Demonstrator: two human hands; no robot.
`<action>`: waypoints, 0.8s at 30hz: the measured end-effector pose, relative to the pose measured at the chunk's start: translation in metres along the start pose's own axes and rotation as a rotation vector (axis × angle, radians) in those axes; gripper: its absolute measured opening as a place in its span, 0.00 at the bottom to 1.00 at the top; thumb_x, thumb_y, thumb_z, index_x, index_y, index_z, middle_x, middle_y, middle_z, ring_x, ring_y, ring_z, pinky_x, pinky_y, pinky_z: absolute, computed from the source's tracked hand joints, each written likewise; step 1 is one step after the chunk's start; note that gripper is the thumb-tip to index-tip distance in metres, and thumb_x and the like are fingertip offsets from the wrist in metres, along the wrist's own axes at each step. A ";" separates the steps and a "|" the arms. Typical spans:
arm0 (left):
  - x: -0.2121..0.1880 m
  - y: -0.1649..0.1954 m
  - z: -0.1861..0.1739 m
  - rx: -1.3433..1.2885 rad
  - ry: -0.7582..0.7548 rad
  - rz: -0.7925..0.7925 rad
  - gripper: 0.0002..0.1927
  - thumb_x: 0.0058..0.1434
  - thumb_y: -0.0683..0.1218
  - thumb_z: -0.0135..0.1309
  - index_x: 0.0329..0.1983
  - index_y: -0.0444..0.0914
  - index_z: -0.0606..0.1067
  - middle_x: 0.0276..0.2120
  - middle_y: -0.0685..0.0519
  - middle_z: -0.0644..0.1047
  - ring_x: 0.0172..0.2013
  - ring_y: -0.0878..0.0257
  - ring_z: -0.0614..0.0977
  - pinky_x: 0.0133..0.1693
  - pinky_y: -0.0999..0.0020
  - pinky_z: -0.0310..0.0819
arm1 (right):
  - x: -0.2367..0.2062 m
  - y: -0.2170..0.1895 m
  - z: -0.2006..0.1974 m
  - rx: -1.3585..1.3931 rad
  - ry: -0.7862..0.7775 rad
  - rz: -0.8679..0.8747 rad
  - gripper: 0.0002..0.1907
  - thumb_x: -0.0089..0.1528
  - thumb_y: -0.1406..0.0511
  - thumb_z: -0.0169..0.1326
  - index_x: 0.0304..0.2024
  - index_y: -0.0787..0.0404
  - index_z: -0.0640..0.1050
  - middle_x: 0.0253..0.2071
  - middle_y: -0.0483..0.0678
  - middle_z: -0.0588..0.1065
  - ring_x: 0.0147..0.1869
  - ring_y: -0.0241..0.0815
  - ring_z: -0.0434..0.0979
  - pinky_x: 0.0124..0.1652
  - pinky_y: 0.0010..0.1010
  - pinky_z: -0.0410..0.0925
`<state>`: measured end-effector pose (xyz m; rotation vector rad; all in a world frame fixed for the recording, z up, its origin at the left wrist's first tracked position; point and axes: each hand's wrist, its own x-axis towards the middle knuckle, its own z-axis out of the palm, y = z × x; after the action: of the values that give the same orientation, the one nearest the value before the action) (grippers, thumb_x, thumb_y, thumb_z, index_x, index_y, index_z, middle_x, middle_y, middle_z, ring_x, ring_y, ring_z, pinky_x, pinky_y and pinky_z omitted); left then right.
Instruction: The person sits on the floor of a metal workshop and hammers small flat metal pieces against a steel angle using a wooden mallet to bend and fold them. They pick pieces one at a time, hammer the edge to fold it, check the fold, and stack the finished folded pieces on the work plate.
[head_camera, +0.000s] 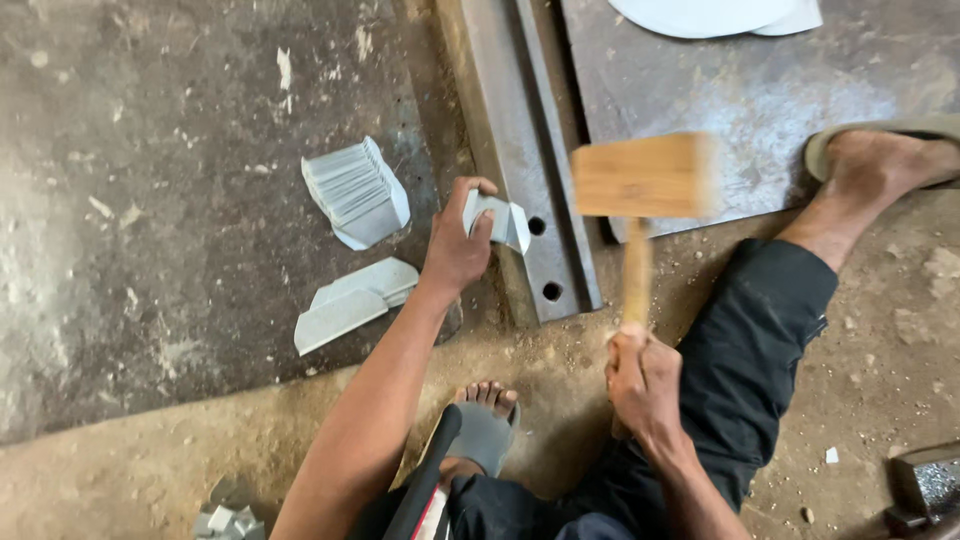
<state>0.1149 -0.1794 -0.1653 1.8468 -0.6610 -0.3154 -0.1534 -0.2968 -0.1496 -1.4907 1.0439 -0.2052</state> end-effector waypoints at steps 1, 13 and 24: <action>-0.001 0.000 0.000 -0.002 0.011 0.041 0.16 0.64 0.39 0.49 0.54 0.43 0.67 0.46 0.47 0.79 0.50 0.43 0.82 0.52 0.54 0.71 | -0.005 0.005 -0.001 0.048 0.028 -0.114 0.23 0.73 0.61 0.39 0.24 0.61 0.70 0.16 0.41 0.66 0.18 0.33 0.64 0.19 0.28 0.59; 0.000 0.000 -0.002 -0.025 -0.001 0.019 0.14 0.66 0.41 0.48 0.55 0.43 0.67 0.39 0.43 0.78 0.42 0.43 0.84 0.45 0.57 0.76 | -0.011 0.111 -0.019 -0.522 -0.155 -0.108 0.28 0.74 0.58 0.47 0.21 0.68 0.72 0.15 0.55 0.63 0.19 0.48 0.66 0.20 0.39 0.58; -0.002 -0.006 -0.003 -0.014 -0.006 0.066 0.14 0.67 0.45 0.50 0.55 0.43 0.67 0.41 0.45 0.77 0.43 0.44 0.83 0.47 0.58 0.74 | -0.024 0.057 -0.003 -0.115 -0.038 -0.023 0.23 0.73 0.58 0.42 0.29 0.68 0.74 0.18 0.49 0.67 0.17 0.42 0.66 0.20 0.35 0.60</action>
<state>0.1162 -0.1744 -0.1704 1.8072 -0.7209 -0.2818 -0.1960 -0.2739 -0.1880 -1.6048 1.0234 -0.1341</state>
